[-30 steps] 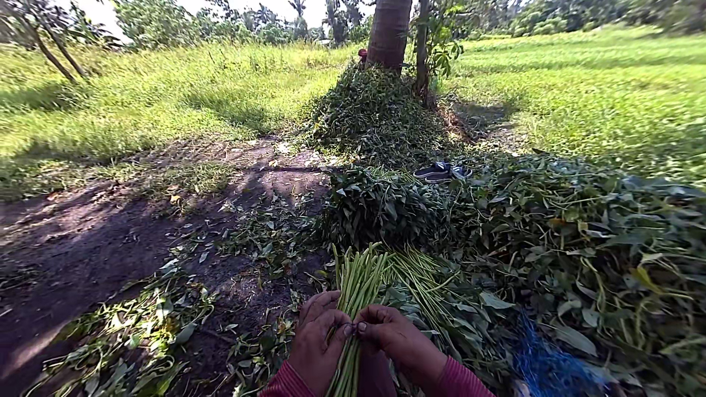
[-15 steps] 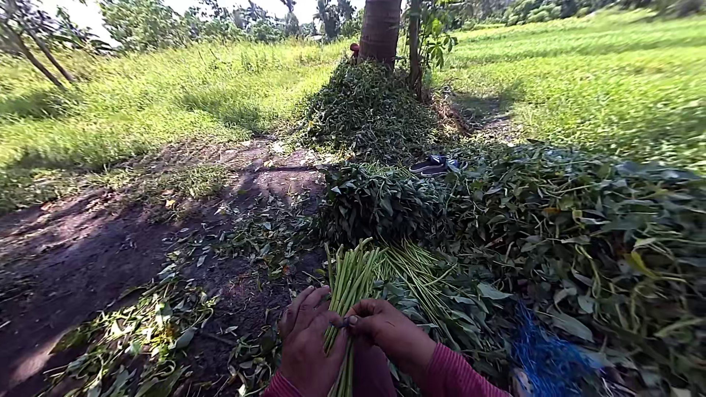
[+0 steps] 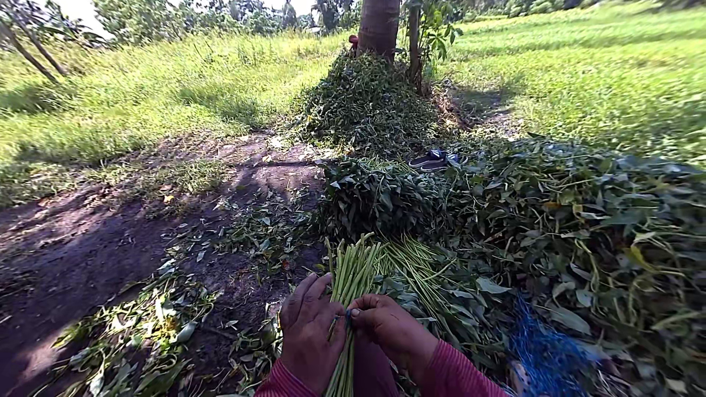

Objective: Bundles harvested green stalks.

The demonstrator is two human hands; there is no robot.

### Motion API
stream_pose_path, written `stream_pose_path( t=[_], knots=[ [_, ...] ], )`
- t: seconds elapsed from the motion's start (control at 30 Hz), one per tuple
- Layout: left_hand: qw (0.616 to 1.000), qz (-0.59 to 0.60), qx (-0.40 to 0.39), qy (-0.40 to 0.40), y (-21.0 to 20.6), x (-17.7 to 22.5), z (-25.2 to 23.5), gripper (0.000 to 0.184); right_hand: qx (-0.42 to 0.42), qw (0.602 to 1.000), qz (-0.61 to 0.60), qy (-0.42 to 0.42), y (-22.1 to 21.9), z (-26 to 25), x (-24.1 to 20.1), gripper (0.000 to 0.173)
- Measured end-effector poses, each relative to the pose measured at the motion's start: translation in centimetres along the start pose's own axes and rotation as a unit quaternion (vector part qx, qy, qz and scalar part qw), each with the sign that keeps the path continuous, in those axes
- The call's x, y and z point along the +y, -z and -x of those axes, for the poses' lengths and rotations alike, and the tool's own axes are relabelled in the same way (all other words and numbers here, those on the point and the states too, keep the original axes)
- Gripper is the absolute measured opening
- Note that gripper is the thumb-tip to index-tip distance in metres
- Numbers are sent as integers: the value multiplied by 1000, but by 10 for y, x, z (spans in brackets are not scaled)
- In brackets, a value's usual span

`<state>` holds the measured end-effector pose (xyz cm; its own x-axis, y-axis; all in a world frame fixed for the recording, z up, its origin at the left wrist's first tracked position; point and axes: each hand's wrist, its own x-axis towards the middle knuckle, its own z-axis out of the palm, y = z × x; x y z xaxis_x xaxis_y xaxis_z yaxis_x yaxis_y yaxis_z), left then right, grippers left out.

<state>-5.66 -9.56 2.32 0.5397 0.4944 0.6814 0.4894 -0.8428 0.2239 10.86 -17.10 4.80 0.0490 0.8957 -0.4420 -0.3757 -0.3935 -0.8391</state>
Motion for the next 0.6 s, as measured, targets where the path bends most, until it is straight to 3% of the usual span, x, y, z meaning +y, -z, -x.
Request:
stream_pose_path(
  t=[0.33,0.4,0.5,0.6],
  knots=[
    [993,-80,25,-82,-1,5,-1,23,-11,1000,9,-22,-1,-2,-5,5],
    [997,-51,7,-59,-3,3,1,24,-11,999,33,-6,-2,-3,-2,6],
    [995,89,-35,40,-2,-2,3,23,-11,998,64,13,-3,-3,0,7],
    [985,152,-23,81,2,-11,3,20,-11,997,72,9,-2,-3,0,9]
  ],
)
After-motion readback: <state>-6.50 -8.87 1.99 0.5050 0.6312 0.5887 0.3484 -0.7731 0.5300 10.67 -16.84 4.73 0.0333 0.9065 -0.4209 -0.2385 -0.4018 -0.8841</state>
